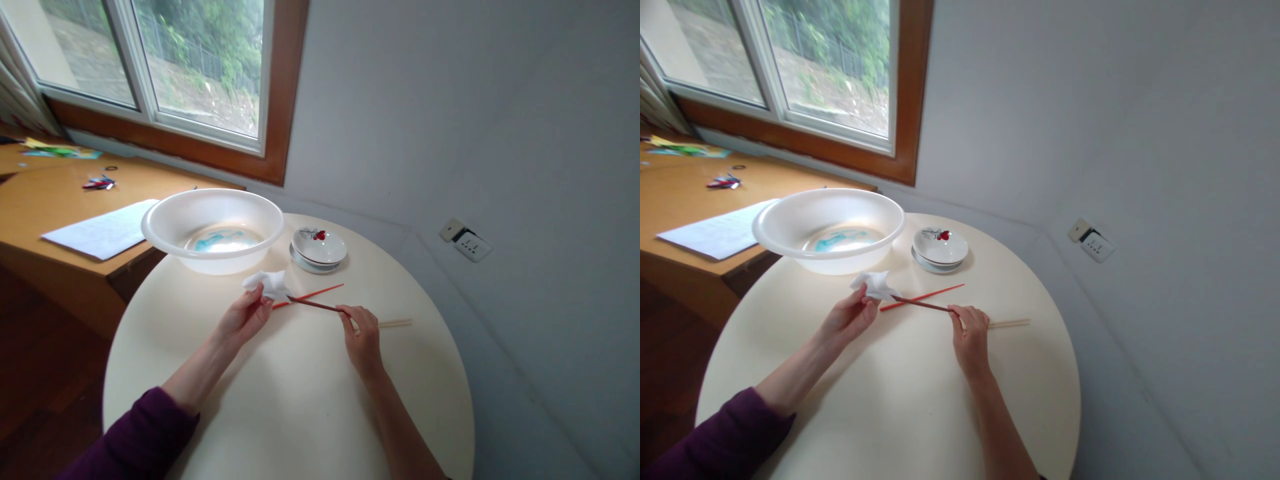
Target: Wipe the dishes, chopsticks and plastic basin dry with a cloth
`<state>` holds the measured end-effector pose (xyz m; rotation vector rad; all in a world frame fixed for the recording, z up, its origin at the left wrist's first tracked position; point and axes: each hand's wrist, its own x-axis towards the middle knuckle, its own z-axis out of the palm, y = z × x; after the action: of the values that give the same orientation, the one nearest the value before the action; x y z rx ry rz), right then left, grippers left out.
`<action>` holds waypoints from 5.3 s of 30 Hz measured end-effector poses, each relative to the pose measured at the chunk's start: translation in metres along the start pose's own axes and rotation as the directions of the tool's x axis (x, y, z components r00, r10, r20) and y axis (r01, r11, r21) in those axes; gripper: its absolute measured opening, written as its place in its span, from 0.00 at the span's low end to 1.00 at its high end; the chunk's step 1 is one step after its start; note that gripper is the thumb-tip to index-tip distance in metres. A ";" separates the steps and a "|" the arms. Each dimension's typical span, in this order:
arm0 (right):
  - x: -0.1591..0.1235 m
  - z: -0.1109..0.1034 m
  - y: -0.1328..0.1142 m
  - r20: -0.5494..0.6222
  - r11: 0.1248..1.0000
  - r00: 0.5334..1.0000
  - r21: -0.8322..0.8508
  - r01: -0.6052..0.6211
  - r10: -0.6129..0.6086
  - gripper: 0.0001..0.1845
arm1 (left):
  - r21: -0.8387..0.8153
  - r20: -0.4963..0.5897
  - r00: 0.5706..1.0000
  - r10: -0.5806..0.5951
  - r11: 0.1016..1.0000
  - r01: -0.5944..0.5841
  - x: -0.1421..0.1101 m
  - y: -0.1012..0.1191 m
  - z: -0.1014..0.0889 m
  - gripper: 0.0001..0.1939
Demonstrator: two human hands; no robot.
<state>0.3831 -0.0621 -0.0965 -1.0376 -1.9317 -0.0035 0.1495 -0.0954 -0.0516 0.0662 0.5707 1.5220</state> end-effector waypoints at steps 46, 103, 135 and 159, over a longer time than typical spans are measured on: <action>-0.005 0.008 0.008 0.110 0.982 0.993 -0.176 0.062 -0.043 0.13 | 0.825 0.330 0.850 0.411 0.311 -0.471 -0.003 -0.018 -0.006 0.09; -0.002 0.002 0.001 -0.104 0.979 0.995 -0.205 -0.021 0.000 0.08 | 0.586 0.273 0.952 0.134 -0.809 -0.054 0.006 -0.033 -0.016 0.14; 0.000 0.001 -0.005 -0.061 0.992 0.997 -0.111 -0.055 0.048 0.08 | 0.552 0.293 0.952 0.087 -0.828 -0.095 0.011 -0.031 -0.012 0.14; 0.000 0.002 -0.007 -0.055 0.994 0.997 -0.091 -0.065 0.060 0.09 | 0.592 0.255 0.963 0.085 -0.802 -0.086 0.010 -0.030 -0.008 0.13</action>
<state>0.3768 -0.0661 -0.0951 -1.1488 -1.8654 -0.0853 0.1730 -0.0903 -0.0732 2.0422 2.1173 0.2016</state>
